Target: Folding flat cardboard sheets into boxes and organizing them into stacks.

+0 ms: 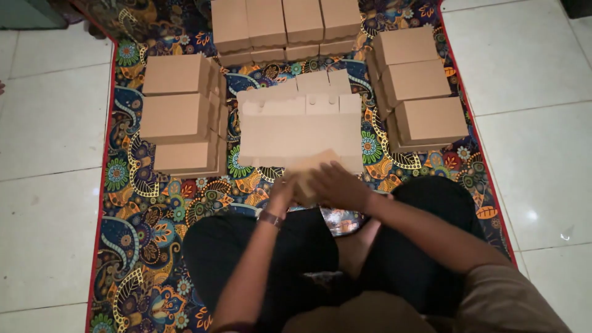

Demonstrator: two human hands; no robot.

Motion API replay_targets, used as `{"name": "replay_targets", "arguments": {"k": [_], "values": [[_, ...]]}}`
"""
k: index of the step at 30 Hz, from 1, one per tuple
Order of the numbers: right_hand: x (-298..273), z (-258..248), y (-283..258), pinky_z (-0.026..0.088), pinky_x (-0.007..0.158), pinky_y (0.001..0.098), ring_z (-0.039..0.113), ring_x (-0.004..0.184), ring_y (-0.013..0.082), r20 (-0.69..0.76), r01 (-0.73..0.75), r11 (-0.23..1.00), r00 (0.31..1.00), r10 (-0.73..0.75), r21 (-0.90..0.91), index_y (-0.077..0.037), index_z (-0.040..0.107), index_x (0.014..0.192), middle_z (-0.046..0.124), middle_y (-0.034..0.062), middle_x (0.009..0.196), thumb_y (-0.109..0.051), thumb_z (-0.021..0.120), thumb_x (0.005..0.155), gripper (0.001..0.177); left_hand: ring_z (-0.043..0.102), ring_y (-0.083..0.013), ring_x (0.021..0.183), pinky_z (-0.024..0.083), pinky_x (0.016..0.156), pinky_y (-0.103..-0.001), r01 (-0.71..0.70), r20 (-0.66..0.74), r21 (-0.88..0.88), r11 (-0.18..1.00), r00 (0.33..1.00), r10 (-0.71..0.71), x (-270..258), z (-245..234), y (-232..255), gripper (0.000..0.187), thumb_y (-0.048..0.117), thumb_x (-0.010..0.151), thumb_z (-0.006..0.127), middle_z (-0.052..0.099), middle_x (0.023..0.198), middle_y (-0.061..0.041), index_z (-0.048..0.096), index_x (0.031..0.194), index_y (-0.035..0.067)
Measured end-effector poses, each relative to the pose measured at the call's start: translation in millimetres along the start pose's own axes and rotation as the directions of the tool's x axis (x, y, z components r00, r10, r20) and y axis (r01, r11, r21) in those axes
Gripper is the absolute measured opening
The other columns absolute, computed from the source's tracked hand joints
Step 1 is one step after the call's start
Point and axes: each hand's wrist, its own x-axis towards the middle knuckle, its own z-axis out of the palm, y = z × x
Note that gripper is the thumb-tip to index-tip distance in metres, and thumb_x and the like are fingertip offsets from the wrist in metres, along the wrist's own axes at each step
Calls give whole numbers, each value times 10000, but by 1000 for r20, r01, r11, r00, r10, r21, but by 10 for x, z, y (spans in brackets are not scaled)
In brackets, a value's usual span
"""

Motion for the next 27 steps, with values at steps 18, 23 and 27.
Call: {"name": "replay_targets", "arguments": {"k": [18, 23, 27], "values": [[-244, -1503, 2455, 417, 987, 440, 529, 1159, 304, -508, -629, 664, 758, 409, -404, -39, 601, 1210, 606, 130, 1274, -70, 722, 899, 335, 698, -166, 853, 565, 705, -280, -352, -114, 21, 936, 929, 353, -81, -139, 356, 472, 187, 965, 591, 734, 1071, -63, 507, 1424, 110], [-529, -916, 2985, 389, 1051, 454, 546, 1222, 296, -411, -606, 613, 795, 446, -507, -112, 641, 1209, 608, 89, 1256, -150, 721, 989, 237, 749, -223, 898, 611, 729, -312, -397, -184, 165, 903, 887, 423, -125, -46, 364, 508, 286, 916, 655, 732, 1036, -100, 554, 1384, 114], [-631, -636, 3002, 373, 1081, 509, 575, 1296, 347, -365, -609, 621, 793, 488, -493, -122, 670, 1254, 653, 123, 1272, -151, 715, 1046, 215, 744, -268, 923, 623, 742, -359, -561, -333, 371, 740, 663, 670, 192, -7, 85, 396, 312, 867, 740, 764, 969, -100, 735, 1230, 155]]}}
